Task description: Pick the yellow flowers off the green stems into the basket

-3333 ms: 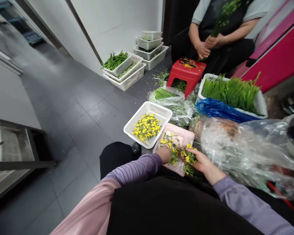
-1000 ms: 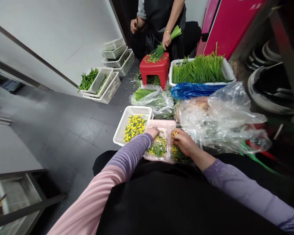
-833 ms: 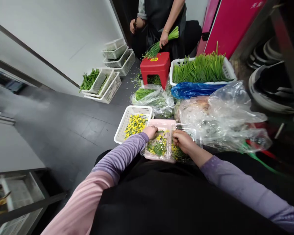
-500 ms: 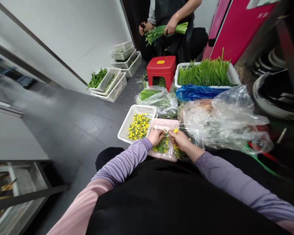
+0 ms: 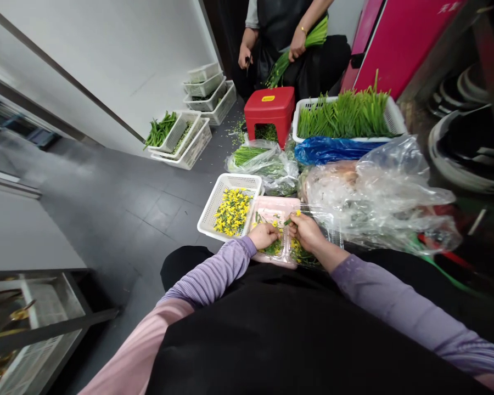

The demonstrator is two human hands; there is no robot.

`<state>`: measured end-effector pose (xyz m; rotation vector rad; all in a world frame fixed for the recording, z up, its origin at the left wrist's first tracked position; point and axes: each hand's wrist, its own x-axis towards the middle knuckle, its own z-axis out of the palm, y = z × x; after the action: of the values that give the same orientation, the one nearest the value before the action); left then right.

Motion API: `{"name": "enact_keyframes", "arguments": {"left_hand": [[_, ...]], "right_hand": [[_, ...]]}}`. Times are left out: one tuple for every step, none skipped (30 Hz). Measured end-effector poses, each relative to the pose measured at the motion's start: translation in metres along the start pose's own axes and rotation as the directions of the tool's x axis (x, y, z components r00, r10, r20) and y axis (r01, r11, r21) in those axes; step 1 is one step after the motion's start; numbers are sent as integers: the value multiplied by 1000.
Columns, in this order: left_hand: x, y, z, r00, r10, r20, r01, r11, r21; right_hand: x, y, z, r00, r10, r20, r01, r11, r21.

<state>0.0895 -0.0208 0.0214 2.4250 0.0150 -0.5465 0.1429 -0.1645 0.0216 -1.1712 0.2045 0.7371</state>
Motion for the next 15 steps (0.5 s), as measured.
{"name": "enact_keyframes", "arguments": {"left_hand": [[5, -4, 4, 998, -64, 9, 63, 994, 87], [11, -8, 9, 991, -135, -2, 133, 976, 173], [17, -12, 16, 980, -198, -23, 198, 949, 247], [22, -15, 23, 967, -249, -46, 251, 920, 302], [28, -18, 31, 956, -288, -63, 292, 895, 338], [33, -19, 39, 945, -318, -75, 323, 876, 359], [37, -19, 45, 935, -344, -83, 350, 862, 367], [41, -19, 51, 927, -366, -88, 372, 854, 364], [43, -19, 55, 921, -379, -92, 386, 852, 352], [44, -19, 57, 917, -386, -97, 396, 856, 334], [43, -18, 57, 917, -384, -106, 398, 863, 311], [41, -18, 56, 919, -375, -118, 393, 874, 286], [37, -18, 53, 923, -360, -137, 384, 886, 259], [31, -18, 51, 927, -338, -163, 369, 900, 231], [24, -17, 48, 931, -308, -194, 345, 916, 204]], "right_hand": [[0, -4, -2, 999, -5, -52, 7, 999, 40], [-1, -8, -3, 995, -5, -96, 13, 996, 83], [-1, -12, -5, 992, -1, -126, 17, 992, 126], [-2, -15, -6, 991, 6, -134, 15, 987, 161], [-3, -18, -7, 992, 12, -128, 12, 983, 183], [-4, -19, -9, 993, 15, -116, 8, 982, 189], [-5, -20, -10, 995, 16, -103, 2, 984, 178], [-6, -20, -10, 996, 16, -93, -1, 988, 155], [-6, -20, -11, 997, 14, -82, -4, 992, 128], [-6, -19, -12, 997, 12, -71, -5, 995, 102], [-6, -18, -13, 998, 12, -63, -7, 997, 80], [-5, -16, -14, 998, 17, -58, -13, 998, 59], [-5, -14, -15, 998, 23, -59, -21, 999, 35], [-4, -11, -15, 997, 38, -66, -38, 999, 2], [-3, -8, -16, 995, 65, -76, -68, 997, -38]]}}
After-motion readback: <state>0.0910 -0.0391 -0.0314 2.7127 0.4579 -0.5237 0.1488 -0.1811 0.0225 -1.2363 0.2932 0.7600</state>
